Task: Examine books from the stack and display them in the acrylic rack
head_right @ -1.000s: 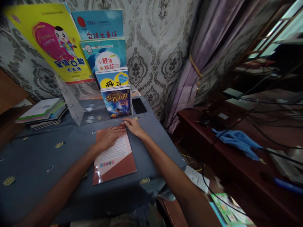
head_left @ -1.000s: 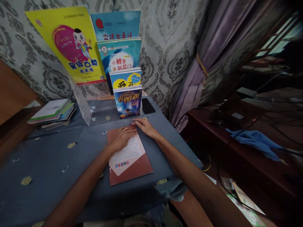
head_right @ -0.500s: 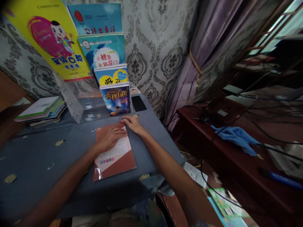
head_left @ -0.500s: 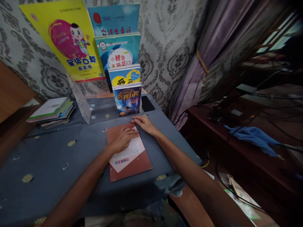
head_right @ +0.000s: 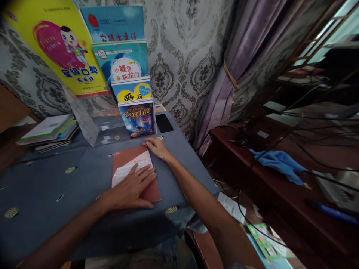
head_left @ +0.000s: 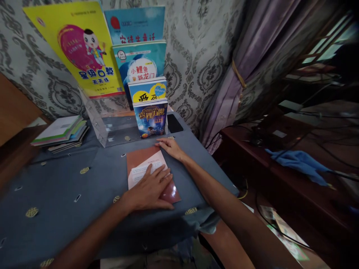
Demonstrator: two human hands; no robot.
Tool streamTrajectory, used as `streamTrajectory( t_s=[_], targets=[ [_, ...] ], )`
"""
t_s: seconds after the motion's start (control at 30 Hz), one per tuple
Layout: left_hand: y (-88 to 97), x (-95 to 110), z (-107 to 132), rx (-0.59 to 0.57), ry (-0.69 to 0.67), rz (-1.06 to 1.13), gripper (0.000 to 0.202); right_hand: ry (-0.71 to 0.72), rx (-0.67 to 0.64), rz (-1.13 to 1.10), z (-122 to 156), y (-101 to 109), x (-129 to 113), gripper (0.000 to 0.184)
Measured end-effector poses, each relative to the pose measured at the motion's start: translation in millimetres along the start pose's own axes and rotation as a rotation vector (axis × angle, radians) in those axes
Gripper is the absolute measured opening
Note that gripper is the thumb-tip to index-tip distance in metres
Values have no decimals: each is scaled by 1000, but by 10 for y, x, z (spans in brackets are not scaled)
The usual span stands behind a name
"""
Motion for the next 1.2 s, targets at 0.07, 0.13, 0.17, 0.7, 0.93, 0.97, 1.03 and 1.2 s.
streamTrajectory(
  t_s=[0.07,0.13,0.17,0.7,0.93,0.97,1.03,1.2],
  targets=[
    [-46,24,23,-13,0,-13,95,5,1,3,8,-10,0,27],
    [-79,31,25,-34,8,-31,93,8,-1,11,20,-22,-5,28],
    [-88,32,21,-46,14,-40,91,11,-5,18,28,-30,-11,29],
    [-19,-270,23,-57,112,-77,84,124,-185,324,196,-298,-244,33],
    [-24,-944,286,100,382,-49,58,209,-208,528,237,-348,-291,36],
    [-18,-1112,368,134,486,-82,51,217,-205,564,242,-357,-308,36],
    [-12,-1385,523,189,637,-131,44,219,-198,617,248,-371,-339,35],
    [-28,-1596,634,256,644,-145,39,200,-208,604,252,-379,-361,33]
  ],
)
Point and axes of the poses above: each hand's wrist, its own z-axis away from the middle knuckle, its own y-axis out of the back of the hand, x = y × z, the point moved 6 cm from there along -z, towards the middle knuckle, and after that the axes turned 12 degrees about -z, right-handed, at the moved point
